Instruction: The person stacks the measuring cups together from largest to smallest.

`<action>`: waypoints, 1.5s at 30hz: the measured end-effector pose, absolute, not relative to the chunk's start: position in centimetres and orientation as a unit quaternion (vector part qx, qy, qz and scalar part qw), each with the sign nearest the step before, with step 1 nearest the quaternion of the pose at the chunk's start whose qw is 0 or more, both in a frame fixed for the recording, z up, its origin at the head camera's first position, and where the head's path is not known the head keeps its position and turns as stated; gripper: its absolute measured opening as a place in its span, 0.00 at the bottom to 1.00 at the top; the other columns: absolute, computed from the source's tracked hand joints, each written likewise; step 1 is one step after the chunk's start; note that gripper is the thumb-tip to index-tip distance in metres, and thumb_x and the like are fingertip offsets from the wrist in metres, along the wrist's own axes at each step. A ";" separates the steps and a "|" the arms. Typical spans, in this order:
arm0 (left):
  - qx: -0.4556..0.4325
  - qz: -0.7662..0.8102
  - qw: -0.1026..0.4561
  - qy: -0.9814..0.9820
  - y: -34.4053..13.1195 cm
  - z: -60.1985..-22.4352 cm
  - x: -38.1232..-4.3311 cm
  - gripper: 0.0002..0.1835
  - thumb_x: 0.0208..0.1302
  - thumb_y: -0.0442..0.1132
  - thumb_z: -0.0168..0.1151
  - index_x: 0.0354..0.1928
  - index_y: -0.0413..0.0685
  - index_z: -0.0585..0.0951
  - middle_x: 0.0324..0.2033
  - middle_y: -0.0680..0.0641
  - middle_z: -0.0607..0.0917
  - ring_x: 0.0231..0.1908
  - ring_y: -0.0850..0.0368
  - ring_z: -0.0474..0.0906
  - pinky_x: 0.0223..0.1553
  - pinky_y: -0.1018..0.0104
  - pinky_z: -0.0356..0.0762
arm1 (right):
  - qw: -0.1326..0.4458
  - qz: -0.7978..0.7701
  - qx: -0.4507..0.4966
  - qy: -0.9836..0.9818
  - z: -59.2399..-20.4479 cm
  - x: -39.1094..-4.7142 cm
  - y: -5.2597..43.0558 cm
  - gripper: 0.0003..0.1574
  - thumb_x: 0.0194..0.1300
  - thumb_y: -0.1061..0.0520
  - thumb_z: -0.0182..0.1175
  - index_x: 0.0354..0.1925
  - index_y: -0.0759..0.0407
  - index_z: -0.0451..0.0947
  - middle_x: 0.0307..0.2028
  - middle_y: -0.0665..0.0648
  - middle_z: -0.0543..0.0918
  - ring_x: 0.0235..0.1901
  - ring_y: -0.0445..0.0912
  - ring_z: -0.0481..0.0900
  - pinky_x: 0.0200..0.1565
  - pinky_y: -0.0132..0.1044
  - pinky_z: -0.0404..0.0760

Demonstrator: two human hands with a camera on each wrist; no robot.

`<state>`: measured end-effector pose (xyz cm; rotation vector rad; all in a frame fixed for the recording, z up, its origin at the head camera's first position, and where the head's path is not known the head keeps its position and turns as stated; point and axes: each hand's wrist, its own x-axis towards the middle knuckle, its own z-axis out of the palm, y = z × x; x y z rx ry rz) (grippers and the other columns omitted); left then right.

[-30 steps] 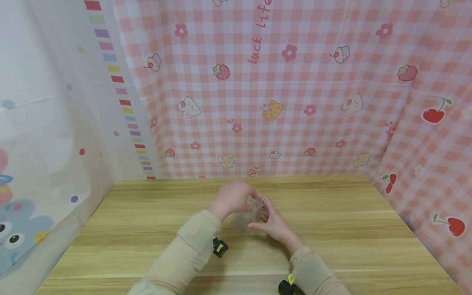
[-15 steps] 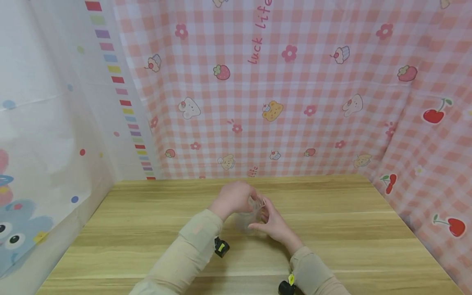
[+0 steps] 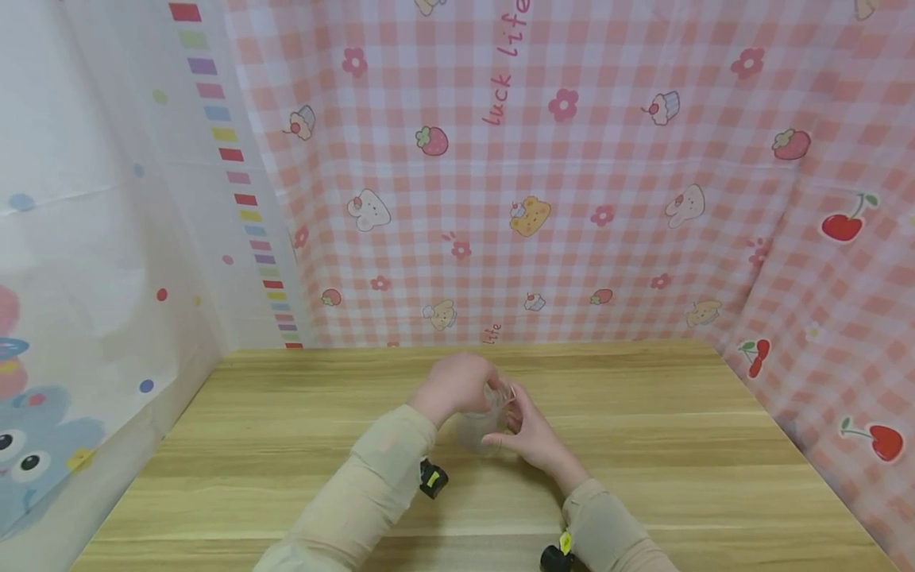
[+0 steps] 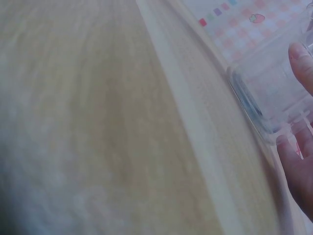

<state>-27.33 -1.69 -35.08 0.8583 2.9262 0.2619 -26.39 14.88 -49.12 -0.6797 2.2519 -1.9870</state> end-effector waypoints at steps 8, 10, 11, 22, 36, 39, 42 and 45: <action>0.287 0.083 0.036 0.954 -1.6 -35.0 -27.2 0.15 0.50 0.34 0.74 0.43 0.51 0.89 0.44 0.53 0.87 0.47 0.54 0.82 0.47 0.59 0.81 | 0.029 -0.647 -0.230 0.726 -49.3 -26.5 14.9 0.59 0.53 0.67 0.74 0.74 0.59 0.51 0.70 0.65 0.63 0.68 0.60 0.64 0.66 0.44 0.66; 0.288 0.082 0.036 0.954 -1.6 -35.0 -27.2 0.15 0.51 0.34 0.74 0.43 0.51 0.89 0.44 0.53 0.87 0.47 0.54 0.82 0.47 0.59 0.81 | 0.029 -0.647 -0.232 0.726 -49.3 -26.5 14.9 0.59 0.53 0.67 0.74 0.74 0.59 0.51 0.70 0.65 0.63 0.68 0.60 0.64 0.66 0.43 0.66; 0.288 0.082 0.036 0.953 -1.5 -35.0 -27.2 0.15 0.51 0.34 0.74 0.43 0.51 0.89 0.44 0.53 0.87 0.47 0.54 0.82 0.47 0.59 0.81 | 0.029 -0.646 -0.230 0.727 -49.2 -26.5 14.9 0.59 0.53 0.67 0.74 0.74 0.59 0.51 0.70 0.65 0.63 0.68 0.59 0.65 0.66 0.43 0.66; 0.294 0.073 0.035 0.952 -1.4 -35.3 -27.4 0.13 0.53 0.34 0.74 0.43 0.51 0.89 0.42 0.53 0.88 0.46 0.54 0.82 0.47 0.61 0.81 | 0.025 -0.646 -0.234 0.726 -49.4 -26.5 14.9 0.57 0.53 0.67 0.74 0.73 0.60 0.53 0.69 0.65 0.65 0.67 0.59 0.65 0.66 0.43 0.66; 0.302 0.066 0.028 0.950 -1.4 -35.5 -27.5 0.11 0.54 0.35 0.74 0.41 0.51 0.89 0.41 0.54 0.88 0.45 0.56 0.83 0.46 0.62 0.81 | 0.024 -0.647 -0.238 0.724 -49.3 -26.5 14.9 0.56 0.54 0.68 0.73 0.73 0.62 0.52 0.70 0.67 0.63 0.68 0.61 0.64 0.68 0.48 0.63; 0.303 0.066 0.029 0.950 -1.4 -35.6 -27.6 0.11 0.54 0.35 0.74 0.41 0.51 0.89 0.41 0.54 0.88 0.45 0.56 0.83 0.46 0.62 0.81 | 0.024 -0.647 -0.239 0.724 -49.3 -26.5 14.9 0.57 0.53 0.68 0.73 0.73 0.61 0.52 0.70 0.67 0.63 0.67 0.61 0.64 0.67 0.48 0.64; 0.302 0.065 0.030 0.950 -1.4 -35.6 -27.6 0.12 0.54 0.35 0.74 0.41 0.51 0.89 0.41 0.54 0.88 0.45 0.56 0.83 0.46 0.62 0.81 | 0.024 -0.646 -0.238 0.725 -49.4 -26.5 14.9 0.57 0.53 0.68 0.73 0.73 0.60 0.52 0.70 0.66 0.63 0.67 0.61 0.65 0.67 0.48 0.65; 0.302 0.064 0.033 0.951 -1.4 -35.5 -27.6 0.12 0.54 0.36 0.74 0.42 0.51 0.89 0.41 0.54 0.88 0.45 0.56 0.83 0.46 0.62 0.81 | 0.024 -0.645 -0.235 0.727 -49.4 -26.5 14.9 0.58 0.53 0.68 0.74 0.73 0.59 0.52 0.70 0.65 0.63 0.68 0.60 0.64 0.67 0.47 0.65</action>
